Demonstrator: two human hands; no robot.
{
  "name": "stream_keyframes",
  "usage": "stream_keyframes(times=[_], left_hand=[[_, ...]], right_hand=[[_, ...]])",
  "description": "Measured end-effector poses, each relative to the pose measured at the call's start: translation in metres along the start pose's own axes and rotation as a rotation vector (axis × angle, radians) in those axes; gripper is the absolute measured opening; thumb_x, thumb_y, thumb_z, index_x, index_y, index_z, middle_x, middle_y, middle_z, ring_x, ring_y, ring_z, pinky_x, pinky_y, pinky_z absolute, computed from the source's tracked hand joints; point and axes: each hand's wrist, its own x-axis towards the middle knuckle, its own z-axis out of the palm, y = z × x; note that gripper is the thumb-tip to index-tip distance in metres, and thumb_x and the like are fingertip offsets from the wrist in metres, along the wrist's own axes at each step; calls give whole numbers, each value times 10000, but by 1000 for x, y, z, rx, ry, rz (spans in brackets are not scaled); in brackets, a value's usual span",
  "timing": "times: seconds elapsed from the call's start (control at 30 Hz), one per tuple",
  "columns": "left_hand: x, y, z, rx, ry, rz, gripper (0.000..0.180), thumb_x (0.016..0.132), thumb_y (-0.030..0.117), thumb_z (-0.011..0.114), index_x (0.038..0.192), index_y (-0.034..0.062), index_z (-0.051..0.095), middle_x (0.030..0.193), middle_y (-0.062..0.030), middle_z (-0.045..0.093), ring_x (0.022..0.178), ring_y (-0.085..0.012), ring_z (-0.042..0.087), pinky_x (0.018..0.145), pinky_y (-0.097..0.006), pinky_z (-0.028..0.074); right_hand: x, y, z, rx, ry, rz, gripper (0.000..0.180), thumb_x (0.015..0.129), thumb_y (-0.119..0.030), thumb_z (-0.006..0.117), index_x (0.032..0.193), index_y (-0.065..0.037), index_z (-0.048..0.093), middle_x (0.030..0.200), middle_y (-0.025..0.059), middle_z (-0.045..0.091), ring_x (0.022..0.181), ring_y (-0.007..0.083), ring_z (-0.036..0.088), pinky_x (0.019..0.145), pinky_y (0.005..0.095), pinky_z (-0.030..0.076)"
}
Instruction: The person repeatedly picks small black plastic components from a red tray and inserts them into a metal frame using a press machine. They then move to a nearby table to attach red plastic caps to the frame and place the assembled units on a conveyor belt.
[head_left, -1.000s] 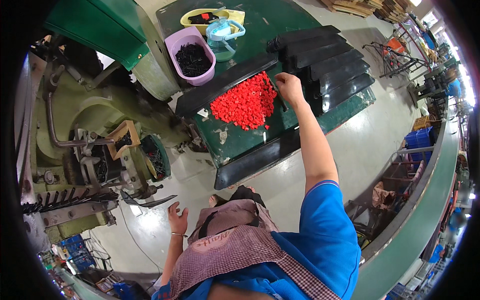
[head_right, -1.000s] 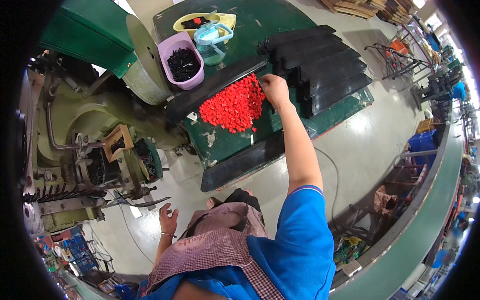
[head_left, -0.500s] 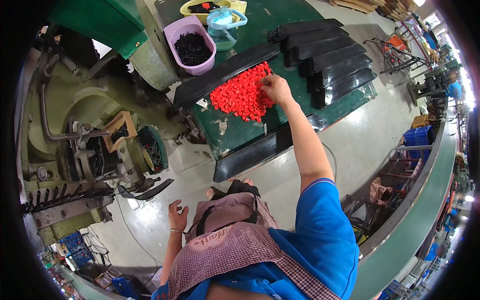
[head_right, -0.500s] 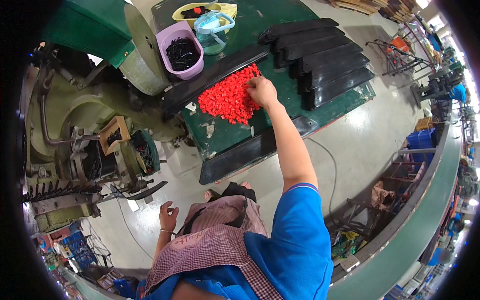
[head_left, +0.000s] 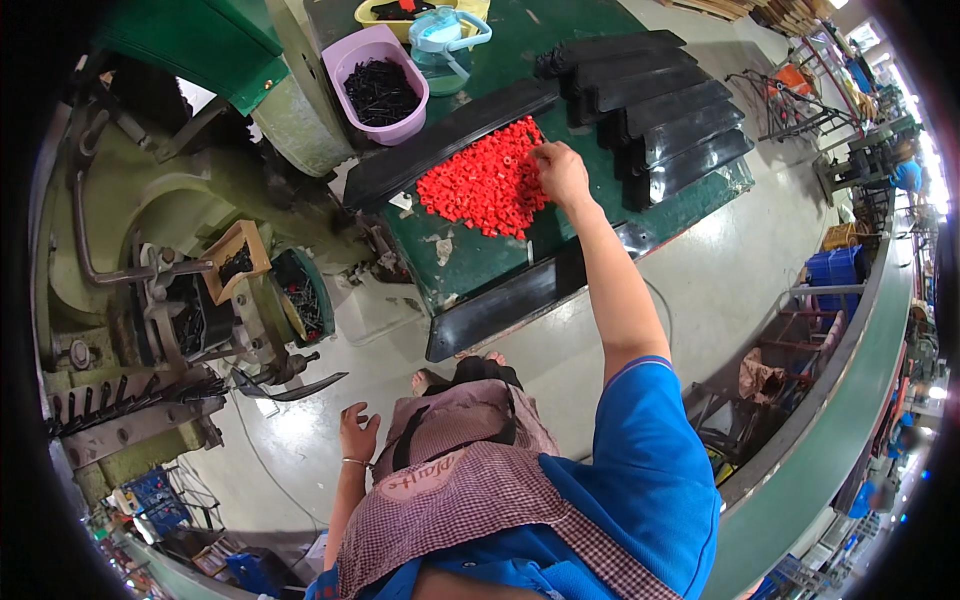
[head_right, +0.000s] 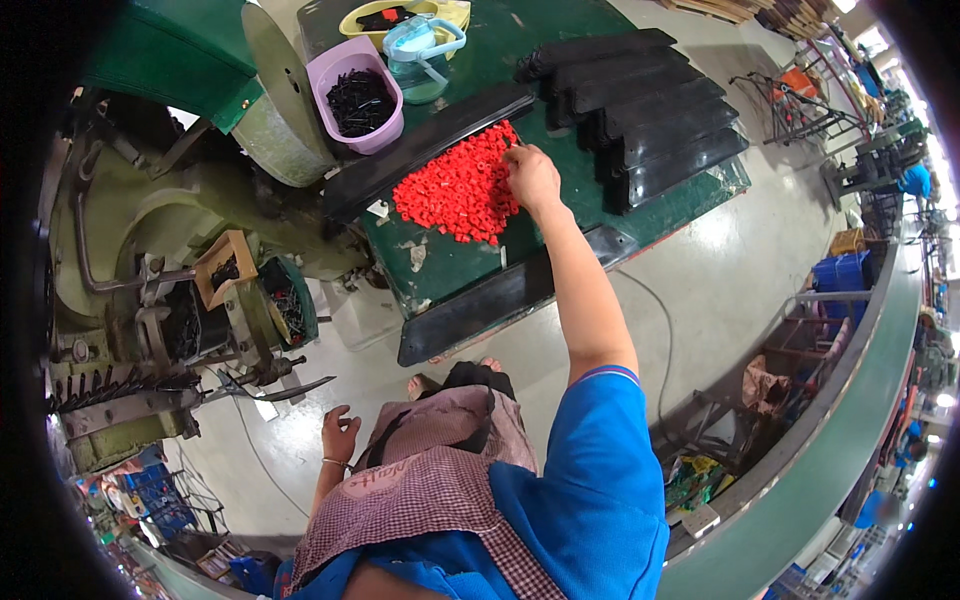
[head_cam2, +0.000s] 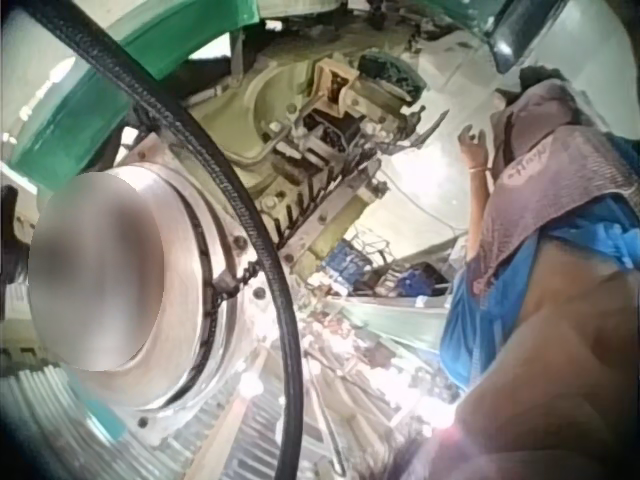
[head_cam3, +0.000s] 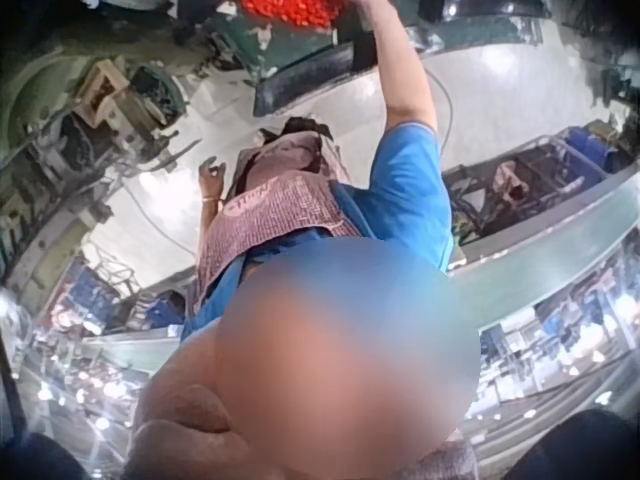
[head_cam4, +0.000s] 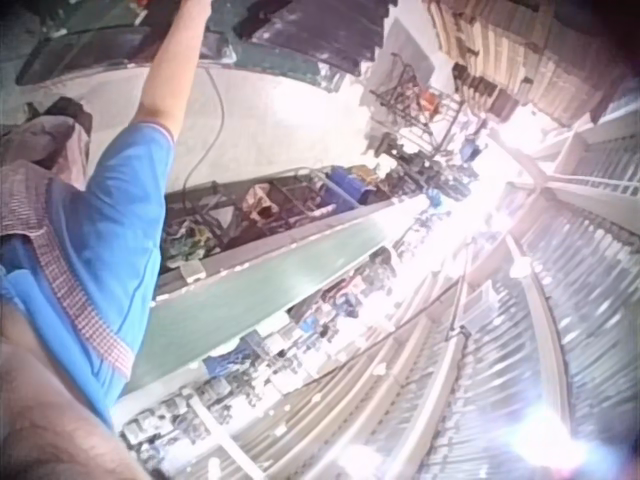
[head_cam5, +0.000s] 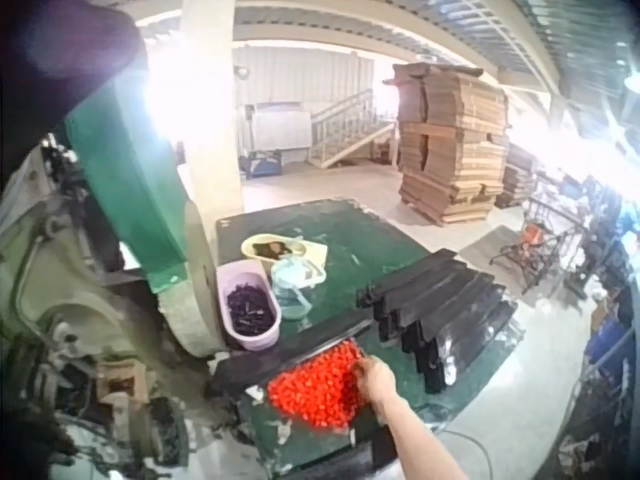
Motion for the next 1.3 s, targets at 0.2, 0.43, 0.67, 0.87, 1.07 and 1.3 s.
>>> stream_keyframes(times=[0.2,0.43,0.67,0.87,1.07,1.3], left_hand=[[3,-4,-1,13,-4,19,364,770,89,732,1107,23,613,1102,-134,586,797,-209,663,705,-309,533],[7,-3,-6,-7,-35,4,384,754,92,738,1104,30,595,1121,-135,555,785,-213,640,714,-332,530],[9,-9,-5,20,-45,-16,379,746,102,745,1094,31,611,1105,-138,572,782,-212,644,715,-330,529],[12,-3,-5,16,-49,-35,380,742,113,746,1091,36,615,1102,-138,574,792,-214,646,727,-329,529],[8,-3,-6,35,-54,-76,368,749,120,743,1084,37,613,1105,-138,563,791,-212,642,726,-329,528],[3,-11,-8,50,-41,-84,379,745,129,746,1092,46,618,1112,-138,562,796,-225,647,728,-331,527]], right_hand=[[3,13,-3,79,-39,119,198,800,-98,631,977,-58,707,997,151,673,952,324,634,848,378,495],[0,10,7,32,-71,98,200,799,-110,638,982,-103,719,1009,140,655,968,326,624,860,382,491],[-2,17,7,31,-112,132,189,806,-166,633,971,-155,723,1059,112,649,1029,304,608,884,392,487],[7,16,11,31,-81,193,184,805,-179,643,970,-154,721,1060,108,646,1030,302,608,876,391,489],[20,0,14,-89,-77,53,199,793,-187,676,987,-182,717,956,105,622,950,302,617,826,390,501],[35,-5,20,-160,-94,-64,162,770,-176,688,930,-155,704,969,94,605,952,289,609,816,391,499]])
